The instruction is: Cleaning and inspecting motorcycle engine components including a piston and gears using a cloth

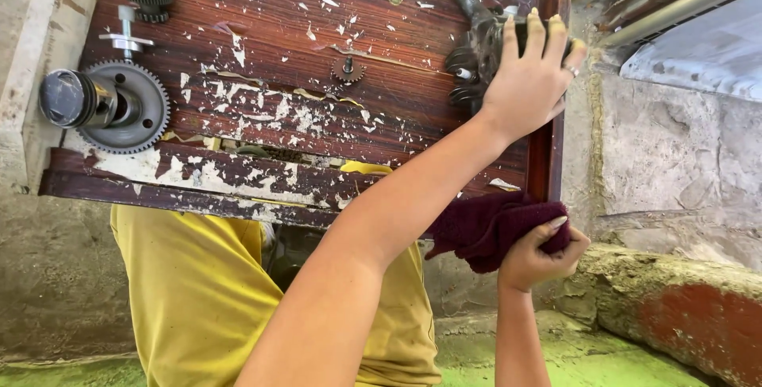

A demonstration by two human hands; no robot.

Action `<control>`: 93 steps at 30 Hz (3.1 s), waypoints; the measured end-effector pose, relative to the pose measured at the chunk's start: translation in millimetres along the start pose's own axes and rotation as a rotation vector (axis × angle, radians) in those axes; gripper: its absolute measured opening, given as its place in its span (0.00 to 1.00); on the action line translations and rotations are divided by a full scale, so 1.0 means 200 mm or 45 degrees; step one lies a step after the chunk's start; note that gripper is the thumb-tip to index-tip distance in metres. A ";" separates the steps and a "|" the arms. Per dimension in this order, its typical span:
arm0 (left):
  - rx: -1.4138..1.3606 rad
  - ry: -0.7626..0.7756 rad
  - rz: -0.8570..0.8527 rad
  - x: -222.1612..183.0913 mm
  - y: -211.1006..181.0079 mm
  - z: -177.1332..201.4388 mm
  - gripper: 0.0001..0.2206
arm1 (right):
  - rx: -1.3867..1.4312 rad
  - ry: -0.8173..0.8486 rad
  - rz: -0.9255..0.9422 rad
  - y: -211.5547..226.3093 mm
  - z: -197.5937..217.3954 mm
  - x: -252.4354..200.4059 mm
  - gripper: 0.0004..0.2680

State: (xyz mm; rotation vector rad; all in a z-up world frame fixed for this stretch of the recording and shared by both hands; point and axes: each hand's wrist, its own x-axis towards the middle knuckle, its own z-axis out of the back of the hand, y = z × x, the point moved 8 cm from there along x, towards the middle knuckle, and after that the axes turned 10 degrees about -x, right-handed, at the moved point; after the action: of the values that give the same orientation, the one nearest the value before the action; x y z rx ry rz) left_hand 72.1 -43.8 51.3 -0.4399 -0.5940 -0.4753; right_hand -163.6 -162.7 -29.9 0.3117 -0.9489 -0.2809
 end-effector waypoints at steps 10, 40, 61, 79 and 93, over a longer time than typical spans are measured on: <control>0.238 0.236 -0.378 0.30 -0.13 -0.16 0.18 | 0.043 0.027 -0.090 0.05 0.03 0.02 0.03; -0.108 0.603 -0.142 -0.02 0.28 -0.18 0.45 | -0.034 -0.172 -0.243 -0.03 0.01 -0.10 0.05; -0.007 0.221 0.510 0.11 0.28 -0.06 0.34 | -0.131 -0.239 -0.290 0.07 0.07 -0.02 0.04; -0.576 0.103 0.205 -0.05 0.36 0.15 0.34 | -0.016 -0.009 -0.249 0.04 0.04 -0.02 0.05; -0.712 0.042 0.250 -0.96 0.66 0.92 0.11 | 0.022 -0.070 0.054 -0.03 -0.01 -0.03 0.04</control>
State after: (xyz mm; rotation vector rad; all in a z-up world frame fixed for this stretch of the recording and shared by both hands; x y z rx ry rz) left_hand -74.5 213.3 36.5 -1.0105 -0.3735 -0.4558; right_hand -165.3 -165.1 -37.7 0.3010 -1.0115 -0.2435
